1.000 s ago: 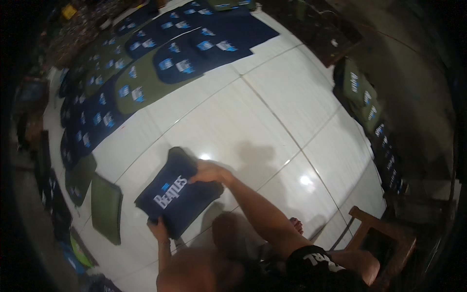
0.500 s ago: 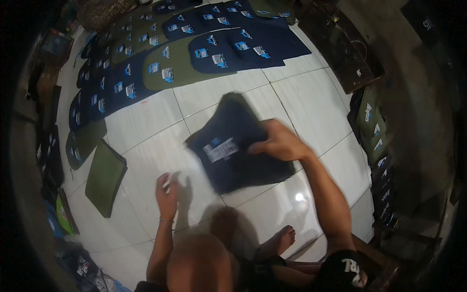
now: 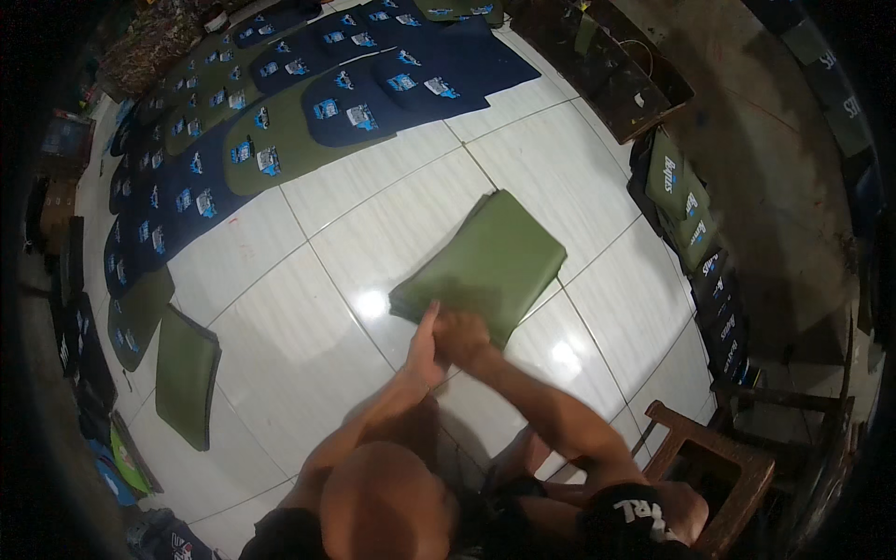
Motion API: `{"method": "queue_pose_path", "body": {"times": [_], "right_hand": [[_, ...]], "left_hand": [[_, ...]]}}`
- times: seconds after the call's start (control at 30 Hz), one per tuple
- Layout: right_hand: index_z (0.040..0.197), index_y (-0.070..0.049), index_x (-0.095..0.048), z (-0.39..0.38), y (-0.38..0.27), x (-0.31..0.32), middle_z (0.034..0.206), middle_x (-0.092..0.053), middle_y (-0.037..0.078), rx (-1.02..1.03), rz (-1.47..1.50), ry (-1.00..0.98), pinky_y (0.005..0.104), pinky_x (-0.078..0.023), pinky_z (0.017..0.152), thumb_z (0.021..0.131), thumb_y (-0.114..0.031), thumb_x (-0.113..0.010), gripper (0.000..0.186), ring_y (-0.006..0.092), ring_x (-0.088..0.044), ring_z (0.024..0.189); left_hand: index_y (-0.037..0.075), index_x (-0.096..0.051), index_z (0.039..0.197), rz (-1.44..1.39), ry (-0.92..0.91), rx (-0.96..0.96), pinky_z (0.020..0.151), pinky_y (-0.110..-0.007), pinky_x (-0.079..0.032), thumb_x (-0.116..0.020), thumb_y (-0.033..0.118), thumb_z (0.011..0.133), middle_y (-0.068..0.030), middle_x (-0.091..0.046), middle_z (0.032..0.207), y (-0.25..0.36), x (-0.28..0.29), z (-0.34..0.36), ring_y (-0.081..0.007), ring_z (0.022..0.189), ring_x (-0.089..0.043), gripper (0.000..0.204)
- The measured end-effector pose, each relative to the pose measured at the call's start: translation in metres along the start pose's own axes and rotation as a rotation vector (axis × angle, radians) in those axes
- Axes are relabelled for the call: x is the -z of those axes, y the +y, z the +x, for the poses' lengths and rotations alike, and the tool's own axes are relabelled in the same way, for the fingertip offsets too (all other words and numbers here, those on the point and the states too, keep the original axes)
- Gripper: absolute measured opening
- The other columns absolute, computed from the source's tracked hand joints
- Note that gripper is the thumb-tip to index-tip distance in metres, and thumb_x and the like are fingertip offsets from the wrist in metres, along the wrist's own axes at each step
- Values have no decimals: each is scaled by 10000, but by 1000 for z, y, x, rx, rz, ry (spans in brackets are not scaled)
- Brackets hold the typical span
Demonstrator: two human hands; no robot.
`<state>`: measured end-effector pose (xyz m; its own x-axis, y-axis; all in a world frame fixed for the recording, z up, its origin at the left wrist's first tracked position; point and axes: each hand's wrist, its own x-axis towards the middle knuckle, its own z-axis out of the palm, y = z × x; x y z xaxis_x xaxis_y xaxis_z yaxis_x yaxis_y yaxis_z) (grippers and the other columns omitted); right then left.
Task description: The person stacks several green and blue fabric pieces with printed logos by hand, placing one on top of another.
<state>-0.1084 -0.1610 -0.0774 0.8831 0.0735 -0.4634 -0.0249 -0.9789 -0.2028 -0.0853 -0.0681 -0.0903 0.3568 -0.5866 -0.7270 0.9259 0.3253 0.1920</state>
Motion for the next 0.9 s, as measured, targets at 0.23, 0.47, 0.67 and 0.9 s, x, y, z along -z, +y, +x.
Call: {"method": "queue_pose_path", "body": {"times": [0.23, 0.47, 0.67, 0.9], "right_hand": [[1039, 137, -575, -11, -34, -45, 883, -669, 227, -154, -56, 263, 366, -570, 616, 775, -152, -616, 394, 316, -684, 814], [1239, 12, -512, -9, 48, -3, 1034, -628, 253, 52, 333, 19, 455, -520, 819, 756, -189, -637, 538, 405, -627, 945], [1328, -26, -432, 43, 140, 44, 1307, -480, 223, 83, 185, 386, 486, -407, 1000, 672, -94, -725, 721, 385, -480, 1197], [1115, -51, -577, 104, 117, 62, 1241, -545, 162, 319, -156, -309, 492, -452, 896, 683, -163, -733, 473, 368, -485, 1170]], "left_hand": [[69, -584, 1100, -62, 49, 143, 886, -405, -476, -498, 442, 942, -81, -635, 1088, 0, 31, 1, -246, 990, -591, 415], [-38, -570, 1146, 336, 149, -287, 773, -363, -513, -575, 185, 911, -109, -636, 1026, -5, 72, 11, -197, 911, -618, 323], [-26, -561, 1187, 1145, 32, -386, 860, -347, -479, -599, 183, 907, -127, -648, 1061, 53, 76, -27, -191, 970, -590, 352], [-15, -468, 1297, 1416, -54, -311, 928, -345, -457, -626, 184, 902, -128, -593, 1188, 102, 114, -47, -198, 1081, -554, 469]]}}
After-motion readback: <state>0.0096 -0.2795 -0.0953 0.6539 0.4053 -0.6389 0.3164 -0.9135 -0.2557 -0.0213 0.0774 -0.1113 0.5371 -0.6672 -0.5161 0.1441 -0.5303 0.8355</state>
